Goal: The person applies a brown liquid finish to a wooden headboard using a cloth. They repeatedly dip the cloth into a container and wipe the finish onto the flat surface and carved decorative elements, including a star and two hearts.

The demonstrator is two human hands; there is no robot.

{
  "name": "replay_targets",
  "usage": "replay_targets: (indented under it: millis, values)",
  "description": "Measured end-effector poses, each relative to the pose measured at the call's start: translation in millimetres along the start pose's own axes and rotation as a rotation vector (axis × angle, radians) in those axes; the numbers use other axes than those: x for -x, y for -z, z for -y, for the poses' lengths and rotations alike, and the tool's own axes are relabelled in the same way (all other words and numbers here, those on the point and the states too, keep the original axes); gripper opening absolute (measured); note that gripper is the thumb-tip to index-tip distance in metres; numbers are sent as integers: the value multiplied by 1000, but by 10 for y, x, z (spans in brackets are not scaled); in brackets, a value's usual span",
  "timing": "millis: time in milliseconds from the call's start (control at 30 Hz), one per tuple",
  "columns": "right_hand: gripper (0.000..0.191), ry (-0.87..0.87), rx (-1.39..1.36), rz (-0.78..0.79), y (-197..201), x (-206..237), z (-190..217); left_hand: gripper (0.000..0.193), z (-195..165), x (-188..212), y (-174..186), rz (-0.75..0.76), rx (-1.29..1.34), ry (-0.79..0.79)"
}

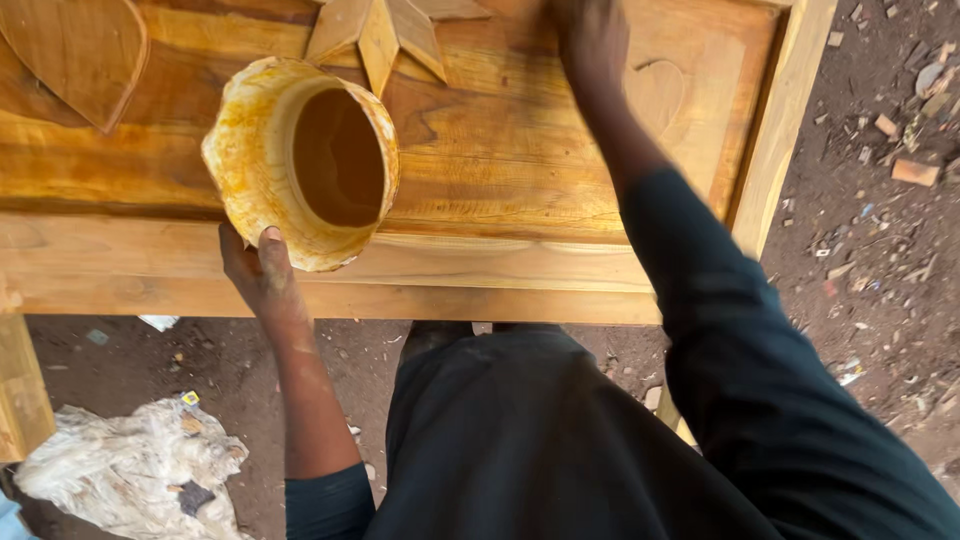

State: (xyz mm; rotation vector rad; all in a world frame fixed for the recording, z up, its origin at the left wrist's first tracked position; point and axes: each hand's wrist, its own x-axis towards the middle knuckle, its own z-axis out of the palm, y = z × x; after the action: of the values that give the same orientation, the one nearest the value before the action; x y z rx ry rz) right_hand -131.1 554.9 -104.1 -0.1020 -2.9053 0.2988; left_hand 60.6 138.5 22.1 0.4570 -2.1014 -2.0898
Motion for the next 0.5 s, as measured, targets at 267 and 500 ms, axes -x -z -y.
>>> replay_targets:
  millis: [267, 500]
  values:
    - [32, 269, -121, 56, 564, 627, 107, 63, 38, -96, 11, -35, -57, 30]
    - [15, 107, -34, -203, -168, -590, -172, 69, 0, -57, -37, -57, -29, 96]
